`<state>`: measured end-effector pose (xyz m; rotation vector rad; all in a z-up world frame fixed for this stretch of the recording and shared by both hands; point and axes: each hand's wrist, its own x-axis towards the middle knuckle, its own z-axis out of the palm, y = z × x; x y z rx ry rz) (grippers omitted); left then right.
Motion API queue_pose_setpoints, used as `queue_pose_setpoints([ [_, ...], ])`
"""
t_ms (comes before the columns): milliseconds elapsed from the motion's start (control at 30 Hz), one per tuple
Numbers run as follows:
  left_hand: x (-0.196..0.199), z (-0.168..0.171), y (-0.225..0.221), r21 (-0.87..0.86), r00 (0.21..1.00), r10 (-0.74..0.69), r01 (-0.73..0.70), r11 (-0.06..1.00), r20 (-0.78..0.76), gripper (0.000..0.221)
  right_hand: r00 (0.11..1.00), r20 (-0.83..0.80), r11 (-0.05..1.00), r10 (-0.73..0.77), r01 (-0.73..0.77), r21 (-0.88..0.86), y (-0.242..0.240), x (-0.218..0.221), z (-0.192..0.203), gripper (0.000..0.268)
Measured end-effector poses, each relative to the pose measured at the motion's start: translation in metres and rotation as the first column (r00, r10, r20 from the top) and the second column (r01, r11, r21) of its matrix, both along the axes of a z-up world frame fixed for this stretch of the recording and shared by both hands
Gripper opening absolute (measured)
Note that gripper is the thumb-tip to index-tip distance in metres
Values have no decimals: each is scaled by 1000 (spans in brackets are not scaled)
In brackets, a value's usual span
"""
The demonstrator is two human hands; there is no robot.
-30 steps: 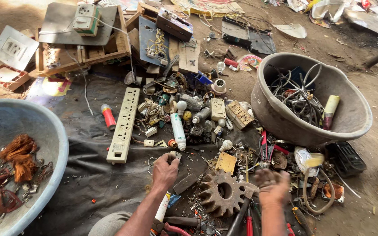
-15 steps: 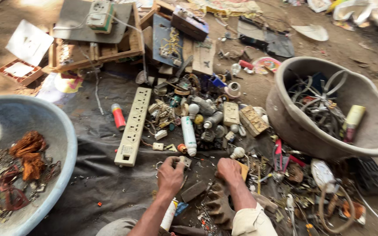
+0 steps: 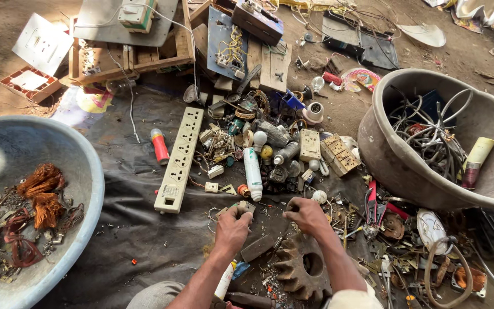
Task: The person uses a hammer to strike electrical components against a large metal gear on a tarp, separating the copper wire and plastic parts by hand.
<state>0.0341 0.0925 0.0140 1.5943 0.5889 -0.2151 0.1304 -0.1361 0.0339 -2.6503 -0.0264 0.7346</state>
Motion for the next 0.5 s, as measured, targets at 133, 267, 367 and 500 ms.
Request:
queue_pose_setpoints([
  [133, -1, 7, 0, -101, 998, 8, -14, 995, -58, 26, 909, -9, 826, -417, 382, 414, -29, -34, 29, 24],
  [267, -2, 7, -3, -49, 1000, -9, 9, 999, -3, 27, 804, 53, 714, -593, 494, 495, -51, -48, 11, 27],
  [367, -3, 10, -5, 85, 998, -68, 68, 994, 4, 28, 774, 83, 713, -627, 527, 463, -63, -54, -10, 17],
  [500, -6, 15, -3, 48, 998, -58, 60, 997, -27, 29, 903, 425, 992, -66, 14, 124, -25, -30, -56, 19],
])
